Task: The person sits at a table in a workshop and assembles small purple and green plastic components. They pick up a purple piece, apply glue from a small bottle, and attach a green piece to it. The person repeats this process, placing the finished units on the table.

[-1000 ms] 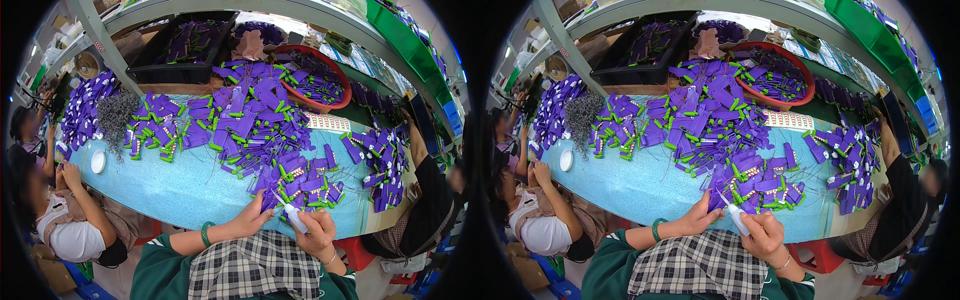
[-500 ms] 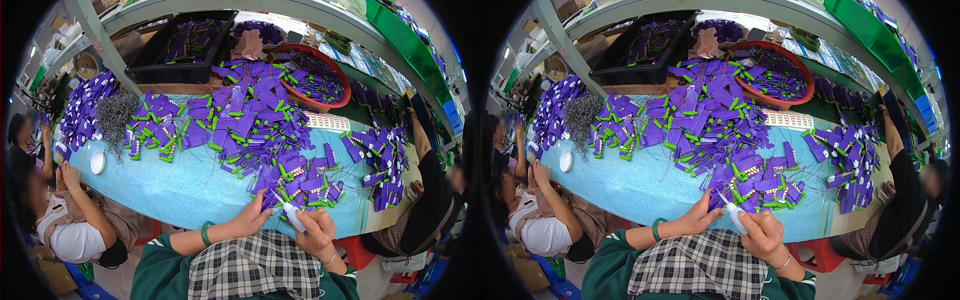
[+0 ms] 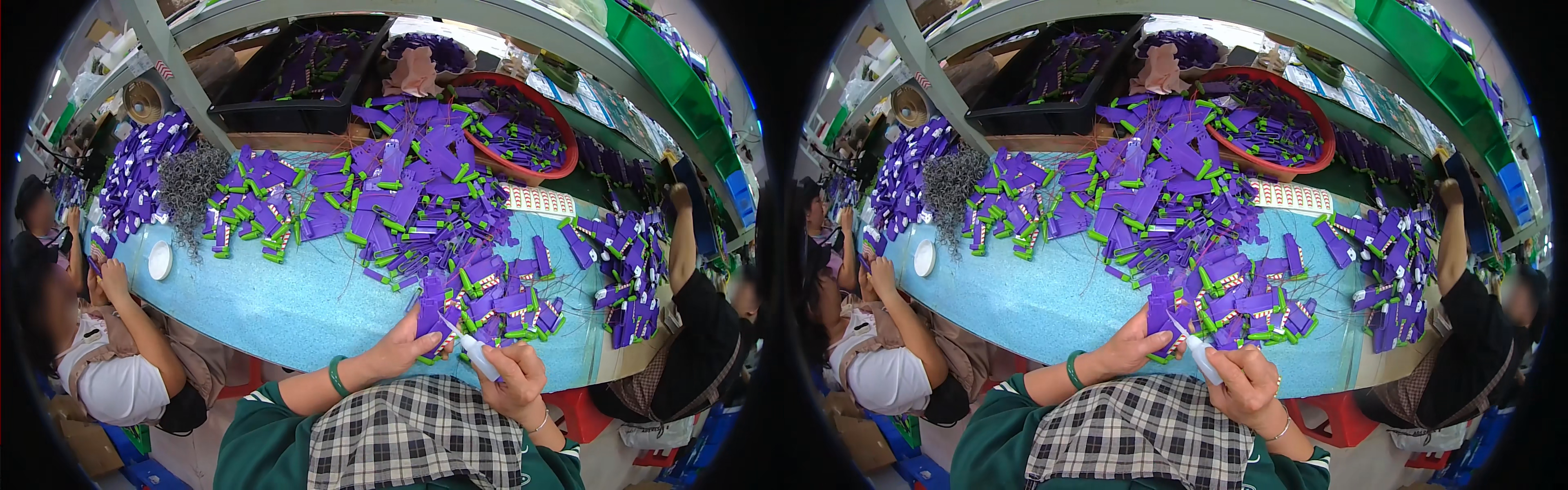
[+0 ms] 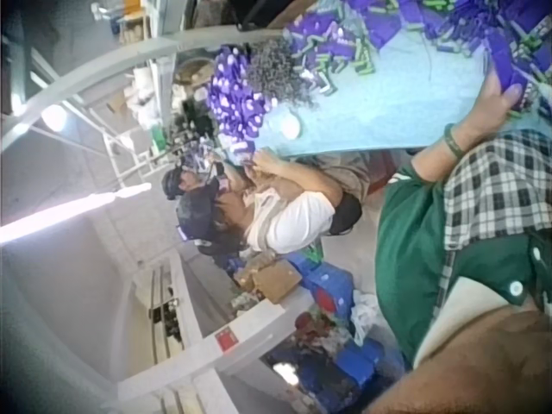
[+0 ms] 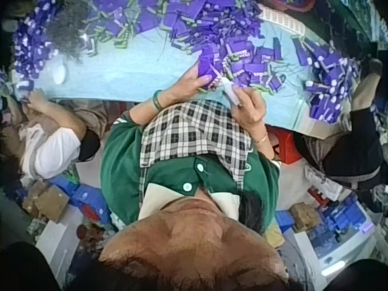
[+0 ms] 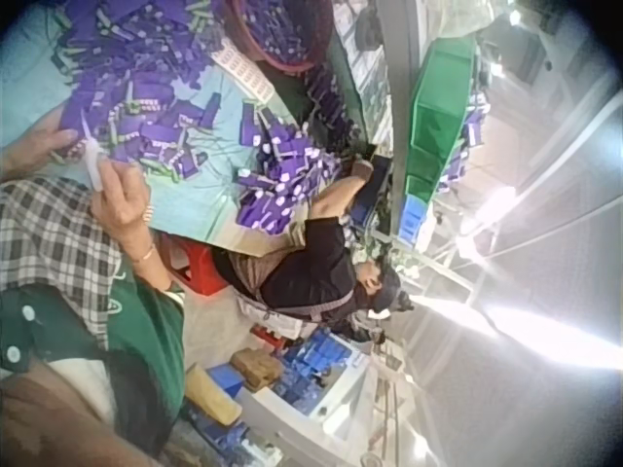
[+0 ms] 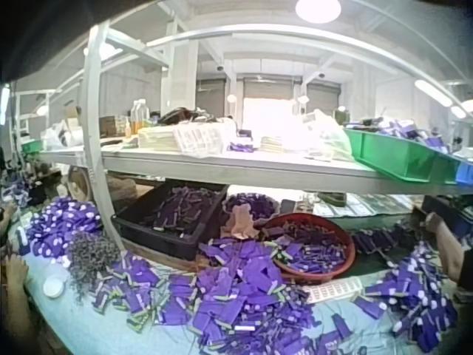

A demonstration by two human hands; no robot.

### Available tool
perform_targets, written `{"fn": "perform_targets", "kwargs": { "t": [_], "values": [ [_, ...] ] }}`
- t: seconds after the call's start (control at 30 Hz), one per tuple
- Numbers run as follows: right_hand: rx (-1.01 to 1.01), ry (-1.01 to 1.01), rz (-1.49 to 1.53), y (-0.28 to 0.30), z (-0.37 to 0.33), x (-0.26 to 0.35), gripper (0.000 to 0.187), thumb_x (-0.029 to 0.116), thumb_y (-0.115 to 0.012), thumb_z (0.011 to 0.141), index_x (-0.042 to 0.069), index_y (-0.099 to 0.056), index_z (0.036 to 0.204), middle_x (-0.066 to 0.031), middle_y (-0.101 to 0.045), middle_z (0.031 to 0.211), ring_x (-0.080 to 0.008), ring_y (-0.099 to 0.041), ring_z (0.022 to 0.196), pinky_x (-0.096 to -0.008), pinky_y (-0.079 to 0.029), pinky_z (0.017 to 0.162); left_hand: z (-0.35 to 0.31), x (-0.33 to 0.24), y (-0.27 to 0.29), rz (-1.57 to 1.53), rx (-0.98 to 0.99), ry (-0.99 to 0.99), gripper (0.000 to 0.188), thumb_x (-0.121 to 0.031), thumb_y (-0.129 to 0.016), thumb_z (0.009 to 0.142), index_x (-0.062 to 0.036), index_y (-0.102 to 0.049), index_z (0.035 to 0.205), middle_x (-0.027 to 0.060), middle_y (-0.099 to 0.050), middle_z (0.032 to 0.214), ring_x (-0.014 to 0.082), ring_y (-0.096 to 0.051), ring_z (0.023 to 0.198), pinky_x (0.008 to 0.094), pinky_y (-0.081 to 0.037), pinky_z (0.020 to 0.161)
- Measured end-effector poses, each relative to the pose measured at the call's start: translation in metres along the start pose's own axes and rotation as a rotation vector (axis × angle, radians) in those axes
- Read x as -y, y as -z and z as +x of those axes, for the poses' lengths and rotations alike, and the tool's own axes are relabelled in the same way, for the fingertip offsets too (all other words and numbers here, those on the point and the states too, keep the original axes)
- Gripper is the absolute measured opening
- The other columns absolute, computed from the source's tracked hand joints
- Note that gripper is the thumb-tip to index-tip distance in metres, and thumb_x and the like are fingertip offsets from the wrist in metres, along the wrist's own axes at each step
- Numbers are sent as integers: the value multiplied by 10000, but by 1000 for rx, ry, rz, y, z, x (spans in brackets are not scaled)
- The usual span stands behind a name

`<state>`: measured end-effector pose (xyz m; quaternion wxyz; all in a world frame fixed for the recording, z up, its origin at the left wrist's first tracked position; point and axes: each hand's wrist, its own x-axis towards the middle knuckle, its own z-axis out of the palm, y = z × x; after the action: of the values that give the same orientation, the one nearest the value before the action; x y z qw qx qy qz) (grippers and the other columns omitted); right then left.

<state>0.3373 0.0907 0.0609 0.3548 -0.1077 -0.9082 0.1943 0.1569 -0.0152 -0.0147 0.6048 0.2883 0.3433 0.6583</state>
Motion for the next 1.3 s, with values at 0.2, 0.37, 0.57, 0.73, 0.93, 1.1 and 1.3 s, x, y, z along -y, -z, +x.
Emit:
{"fn": "perform_targets", "kwargs": {
  "t": [0.2, 0.37, 0.57, 0.73, 0.93, 1.1, 1.3],
  "values": [
    [-10, 49, 23, -1, 5, -1, 474, -68, -751, 559, 18, -680, 1020, -64, -585, 798, -196, -533, 574, -305, -402, 459, -1, -5, -1, 96, 45, 25, 522, -227, -492, 995, -61, -219, 1408, 61, -559, 980, 132, -562, 862, 310, -499, 784],
    [-11, 62, 9, -2, 4, -2, 469, -69, -744, 551, 16, -683, 1009, -60, -587, 801, -185, -530, 564, -296, -393, 448, -2, -2, -2, 101, 11, 11, 517, -182, -482, 993, -56, -209, 1414, 65, -555, 1003, 126, -559, 871, 308, -500, 787],
    [3, 35, -22, 2, 0, 3, 441, -16, -818, 603, 51, -667, 1011, -76, -582, 803, -205, -539, 576, -297, -399, 476, -1, -3, -14, 293, -160, -44, 543, -73, -451, 974, -39, -170, 1437, 74, -532, 1078, 115, -547, 903, 279, -480, 803],
    [11, 54, -10, 1, 0, 3, 444, 4, -829, 591, 55, -672, 1003, -73, -576, 802, -206, -539, 567, -302, -399, 474, 1, -6, -17, 496, -196, -50, 554, -42, -461, 951, -2, -185, 1429, 130, -520, 1163, 183, -548, 1011, 323, -459, 872],
    [-10, 92, -5, 0, 6, 4, 465, -68, -728, 559, 18, -691, 1015, -54, -591, 785, -169, -539, 556, -280, -403, 445, 3, 3, -13, 704, -219, -206, 550, -36, -472, 941, 20, -203, 1417, 166, -507, 1203, 230, -552, 1047, 358, -455, 900],
    [-4, 101, 5, -1, 6, 2, 477, -67, -730, 554, 16, -690, 1022, -59, -588, 801, -174, -545, 565, -282, -409, 450, 1, -2, -15, 494, -197, -106, 530, -61, -482, 953, -11, -226, 1414, 140, -515, 1194, 194, -584, 990, 331, -480, 871],
    [-82, 17, -12, 0, -1, 5, 424, -22, -820, 608, 33, -668, 1000, -72, -550, 788, -182, -508, 585, -290, -401, 486, 5, 0, -2, -154, -169, -157, 513, -89, -556, 936, -73, -299, 1379, 128, -536, 1174, 213, -596, 953, 387, -506, 843]
  ]
}}
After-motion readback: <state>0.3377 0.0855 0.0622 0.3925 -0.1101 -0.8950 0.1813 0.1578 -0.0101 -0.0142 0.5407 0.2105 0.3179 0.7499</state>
